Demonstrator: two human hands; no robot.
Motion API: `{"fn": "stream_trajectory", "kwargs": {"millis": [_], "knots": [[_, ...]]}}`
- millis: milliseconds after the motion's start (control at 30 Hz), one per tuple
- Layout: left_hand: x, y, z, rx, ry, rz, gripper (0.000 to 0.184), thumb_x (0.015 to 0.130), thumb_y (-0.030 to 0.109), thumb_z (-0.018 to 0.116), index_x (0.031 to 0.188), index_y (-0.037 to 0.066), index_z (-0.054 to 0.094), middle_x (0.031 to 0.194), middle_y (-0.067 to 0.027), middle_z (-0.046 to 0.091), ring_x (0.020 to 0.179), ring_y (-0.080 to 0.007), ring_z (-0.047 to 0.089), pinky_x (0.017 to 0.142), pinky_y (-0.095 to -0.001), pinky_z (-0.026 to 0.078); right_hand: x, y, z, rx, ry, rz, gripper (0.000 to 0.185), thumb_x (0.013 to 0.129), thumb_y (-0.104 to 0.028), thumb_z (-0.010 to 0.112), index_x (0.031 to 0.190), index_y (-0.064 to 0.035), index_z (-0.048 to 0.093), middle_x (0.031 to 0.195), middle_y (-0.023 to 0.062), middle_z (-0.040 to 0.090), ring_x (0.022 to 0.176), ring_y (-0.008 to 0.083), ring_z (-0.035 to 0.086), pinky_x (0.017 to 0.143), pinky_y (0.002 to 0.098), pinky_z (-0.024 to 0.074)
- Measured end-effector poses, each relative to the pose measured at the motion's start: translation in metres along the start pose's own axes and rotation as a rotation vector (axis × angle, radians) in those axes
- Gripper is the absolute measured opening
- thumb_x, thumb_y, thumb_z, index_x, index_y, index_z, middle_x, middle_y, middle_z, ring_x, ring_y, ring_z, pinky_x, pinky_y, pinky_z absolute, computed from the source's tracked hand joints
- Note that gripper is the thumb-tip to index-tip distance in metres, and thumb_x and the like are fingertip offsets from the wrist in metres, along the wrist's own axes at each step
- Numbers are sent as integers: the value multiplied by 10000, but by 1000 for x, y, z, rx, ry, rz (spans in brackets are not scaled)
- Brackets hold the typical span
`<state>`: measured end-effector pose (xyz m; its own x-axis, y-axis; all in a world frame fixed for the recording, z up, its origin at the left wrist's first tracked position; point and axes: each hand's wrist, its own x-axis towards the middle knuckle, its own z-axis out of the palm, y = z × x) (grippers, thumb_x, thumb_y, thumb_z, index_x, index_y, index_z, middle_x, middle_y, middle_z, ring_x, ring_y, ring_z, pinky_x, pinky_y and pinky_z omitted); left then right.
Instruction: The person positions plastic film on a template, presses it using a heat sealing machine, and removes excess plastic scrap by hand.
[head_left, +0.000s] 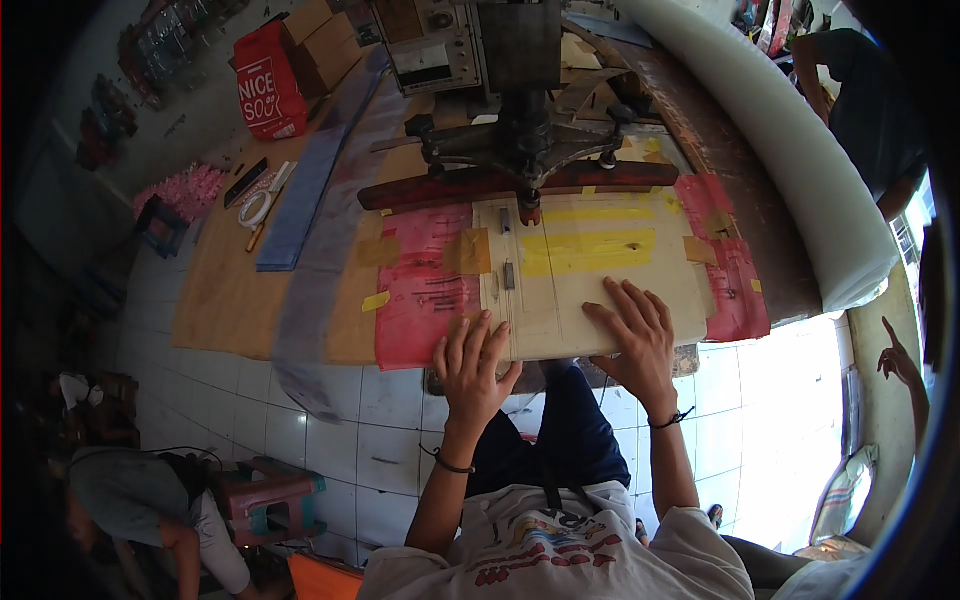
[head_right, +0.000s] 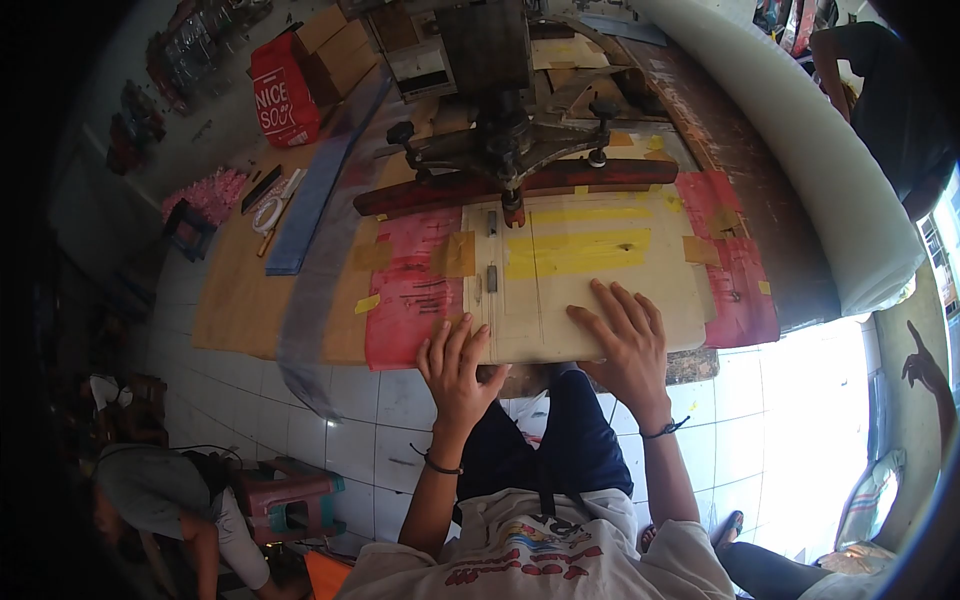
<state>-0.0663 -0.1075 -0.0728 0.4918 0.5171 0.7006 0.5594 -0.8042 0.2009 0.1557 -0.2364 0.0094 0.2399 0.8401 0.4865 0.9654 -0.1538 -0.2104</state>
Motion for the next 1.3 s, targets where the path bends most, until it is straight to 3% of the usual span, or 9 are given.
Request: {"fn": "stream_trajectory", "kwargs": {"millis": [367,467,1300], "knots": [[3,3,-3,15,-14,-6,644,779,348,849,1359,186,622,1481,-72,585,1413,-324,463,1158,-550,280,-1,1,-2,-1,-6,-8,724,592,-218,916,1274,-287,685,1486,64,579,1379,289,533,1179,479,384],[3,5,-4,6,-9,-11,687,790,331,846,1416,200,596,1499,-72,572,1416,-322,471,1148,-545,313,-2,1,-1,1,-8,-9,742,591,-228,921,1289,-294,676,1495,56,570,1383,282,529,1182,478,380],[4,7,-5,2,0,-15,626,817,325,817,1393,176,622,1494,-89,572,1403,-339,479,1145,-562,314,-5,2,0,-2,32,-29,742,610,-241,907,1309,-304,669,1488,47,578,1379,273,532,1168,483,385]]}}
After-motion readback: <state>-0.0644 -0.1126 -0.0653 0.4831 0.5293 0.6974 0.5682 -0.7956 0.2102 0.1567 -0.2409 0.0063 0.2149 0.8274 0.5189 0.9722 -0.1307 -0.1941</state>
